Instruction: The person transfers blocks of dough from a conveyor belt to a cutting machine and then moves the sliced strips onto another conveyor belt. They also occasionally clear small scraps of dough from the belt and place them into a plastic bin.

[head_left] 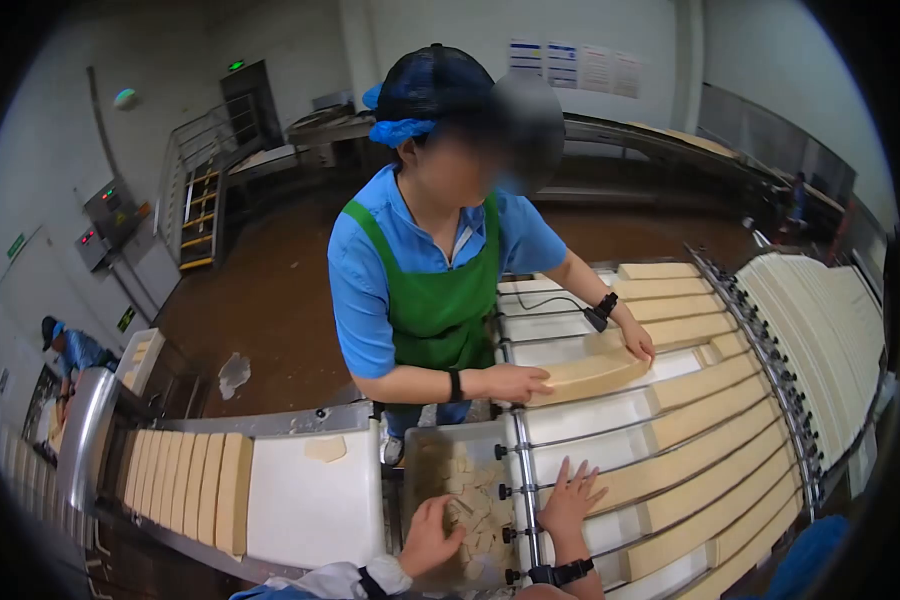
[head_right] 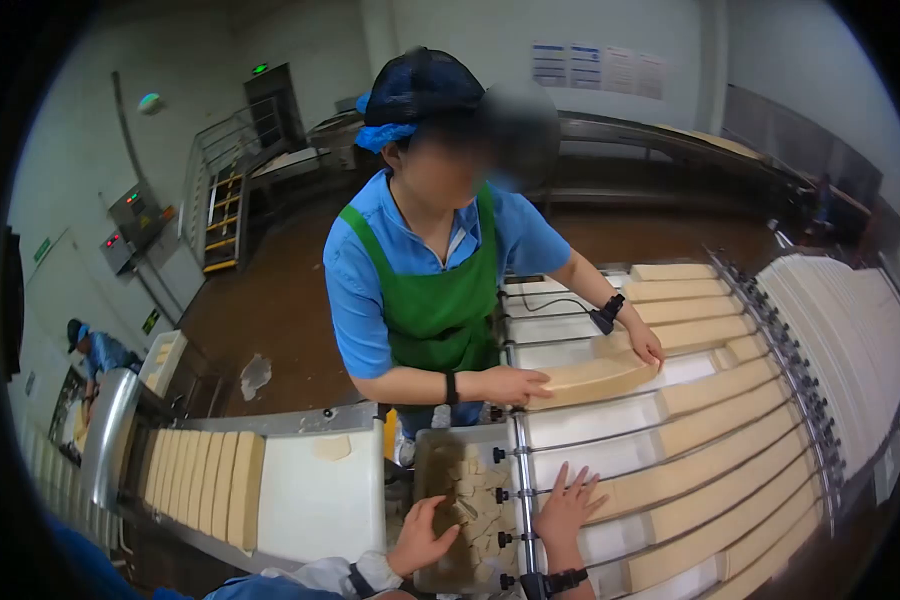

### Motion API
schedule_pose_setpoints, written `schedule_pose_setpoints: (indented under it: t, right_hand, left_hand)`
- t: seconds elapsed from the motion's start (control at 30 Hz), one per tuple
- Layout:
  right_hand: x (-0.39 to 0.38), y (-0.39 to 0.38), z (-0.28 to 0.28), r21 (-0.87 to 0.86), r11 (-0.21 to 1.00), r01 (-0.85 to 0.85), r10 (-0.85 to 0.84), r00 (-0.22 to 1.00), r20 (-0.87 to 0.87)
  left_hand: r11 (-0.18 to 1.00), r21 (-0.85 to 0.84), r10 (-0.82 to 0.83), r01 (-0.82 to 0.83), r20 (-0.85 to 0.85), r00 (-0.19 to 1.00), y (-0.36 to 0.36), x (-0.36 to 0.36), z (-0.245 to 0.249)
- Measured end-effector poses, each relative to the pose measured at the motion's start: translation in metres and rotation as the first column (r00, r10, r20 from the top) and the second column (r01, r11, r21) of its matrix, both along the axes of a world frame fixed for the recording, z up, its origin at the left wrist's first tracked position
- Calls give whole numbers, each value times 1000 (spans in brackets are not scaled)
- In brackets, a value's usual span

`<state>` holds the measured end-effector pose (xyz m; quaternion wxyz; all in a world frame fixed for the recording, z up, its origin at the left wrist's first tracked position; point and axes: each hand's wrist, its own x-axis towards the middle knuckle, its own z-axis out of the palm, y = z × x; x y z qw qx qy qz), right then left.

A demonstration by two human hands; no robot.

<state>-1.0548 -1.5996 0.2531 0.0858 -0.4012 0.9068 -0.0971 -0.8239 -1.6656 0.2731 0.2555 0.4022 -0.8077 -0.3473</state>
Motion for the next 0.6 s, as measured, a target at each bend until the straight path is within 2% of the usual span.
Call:
schedule_pose_setpoints:
  t: [0.07, 0.2, 0.3, 0.33, 0.47, 0.6]
  right_hand:
    - [-4, 0, -12, 19, 1000, -17, 18, 999, -34]
    - [-2, 1, -1, 79, 992, 96, -98, 995, 26]
    - [-2, 2, -8, 18, 996, 93, -94, 994, 64]
    - [-3, 2, -12, 69, 993, 94, -97, 995, 31]
    - [-2, 3, -15, 62, 996, 71, -71, 997, 7]
    - [-4, 0, -35, -20, 995, 94, -95, 993, -72]
  left_hand:
    - [1000, 18, 16, -17, 23, 1000, 5, 10, -6]
    - [999, -24, 25, -24, 61, 998, 5, 25, -9]
    - [998, -35, 58, -56, 53, 997, 3, 30, -3]
    - [997, -44, 68, -66, 44, 997, 3, 30, -3]
    - [997, -41, 67, -65, 42, 997, 6, 33, -3]
    - [997, 10, 82, -82, 26, 996, 8, 39, -3]
